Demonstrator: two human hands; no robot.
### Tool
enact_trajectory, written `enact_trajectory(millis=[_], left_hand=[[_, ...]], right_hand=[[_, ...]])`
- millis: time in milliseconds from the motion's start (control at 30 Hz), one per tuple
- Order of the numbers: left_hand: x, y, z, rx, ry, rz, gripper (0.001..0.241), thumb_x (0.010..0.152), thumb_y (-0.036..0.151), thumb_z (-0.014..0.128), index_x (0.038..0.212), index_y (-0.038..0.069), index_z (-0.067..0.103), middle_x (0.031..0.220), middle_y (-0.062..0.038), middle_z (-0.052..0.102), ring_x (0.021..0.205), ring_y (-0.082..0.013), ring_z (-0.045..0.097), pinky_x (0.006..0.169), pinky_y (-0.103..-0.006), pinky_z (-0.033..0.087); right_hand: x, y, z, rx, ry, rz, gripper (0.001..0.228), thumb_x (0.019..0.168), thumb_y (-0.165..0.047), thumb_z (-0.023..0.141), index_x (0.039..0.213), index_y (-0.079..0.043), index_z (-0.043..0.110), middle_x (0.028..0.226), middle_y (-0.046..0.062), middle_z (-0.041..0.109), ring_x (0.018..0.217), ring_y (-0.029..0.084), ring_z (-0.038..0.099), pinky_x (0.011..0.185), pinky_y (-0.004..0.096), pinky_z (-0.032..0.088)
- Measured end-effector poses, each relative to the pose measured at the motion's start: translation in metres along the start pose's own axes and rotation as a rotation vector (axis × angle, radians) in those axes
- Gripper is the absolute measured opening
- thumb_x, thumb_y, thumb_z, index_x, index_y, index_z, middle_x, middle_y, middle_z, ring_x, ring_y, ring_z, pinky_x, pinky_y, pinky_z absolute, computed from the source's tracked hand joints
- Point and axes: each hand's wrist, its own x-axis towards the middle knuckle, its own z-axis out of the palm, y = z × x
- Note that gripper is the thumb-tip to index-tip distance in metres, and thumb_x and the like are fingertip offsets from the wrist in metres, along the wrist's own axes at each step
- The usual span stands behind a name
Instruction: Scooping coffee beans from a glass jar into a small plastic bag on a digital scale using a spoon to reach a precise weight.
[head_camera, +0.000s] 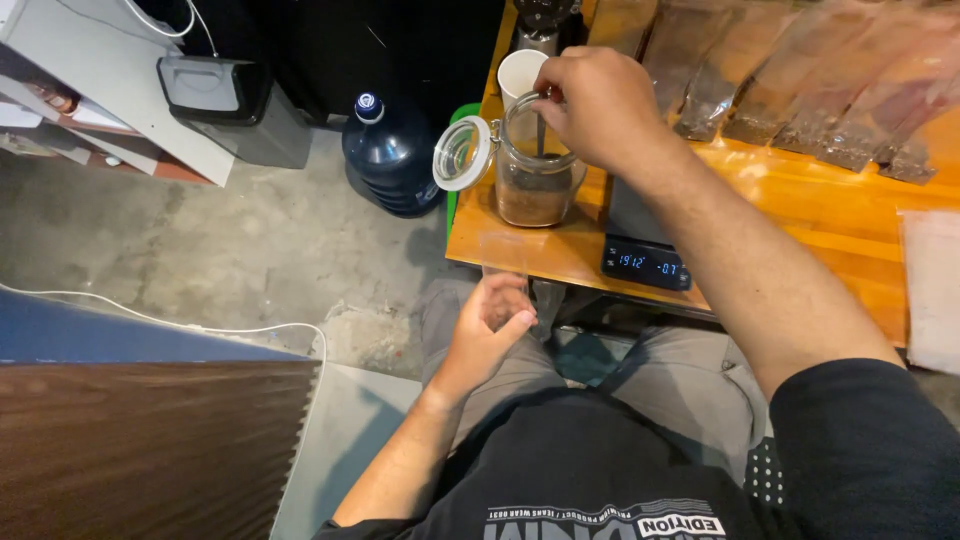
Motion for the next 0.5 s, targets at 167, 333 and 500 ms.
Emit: enact_trajectory(millis=[167, 333, 500], left_hand=[[-0.004, -0.01, -0.01, 0.012, 0.022, -0.014, 0.033, 0.092, 0.005, 0.071, 0.122, 0.006, 0.058, 0.091, -0.006, 0.067, 0.084, -0.017, 0.07, 0.084, -0.0299, 0.058], [-0.002, -0.011, -0.013, -0.003, -0.001, 0.006, 0.034, 0.095, 0.005, 0.069, 0.126, 0.005, 0.056, 0.091, -0.008, 0.068, 0.086, -0.0183, 0.069, 0.085, -0.0322, 0.06], [0.0, -0.01, -0.012, 0.004, -0.003, 0.024, 0.034, 0.095, 0.006, 0.07, 0.126, 0.005, 0.056, 0.091, -0.008, 0.069, 0.085, -0.0176, 0.07, 0.084, -0.0301, 0.057]], right_hand=[[0.001, -0.016, -0.011, 0.049, -0.077, 0.058, 0.009, 0.093, -0.02, 0.079, 0.094, -0.014, 0.073, 0.086, 0.003, 0.071, 0.083, 0.03, 0.064, 0.075, 0.049, 0.047], [0.0, -0.023, -0.023, 0.147, -0.383, 0.088, 0.015, 0.102, -0.031, 0.063, 0.098, -0.024, 0.077, 0.093, -0.002, 0.077, 0.093, 0.03, 0.067, 0.094, 0.049, 0.033], [-0.004, -0.003, -0.004, 0.003, -0.055, -0.15, 0.026, 0.107, -0.024, 0.062, 0.086, -0.017, 0.074, 0.077, 0.0, 0.071, 0.076, 0.028, 0.056, 0.083, 0.046, 0.025]])
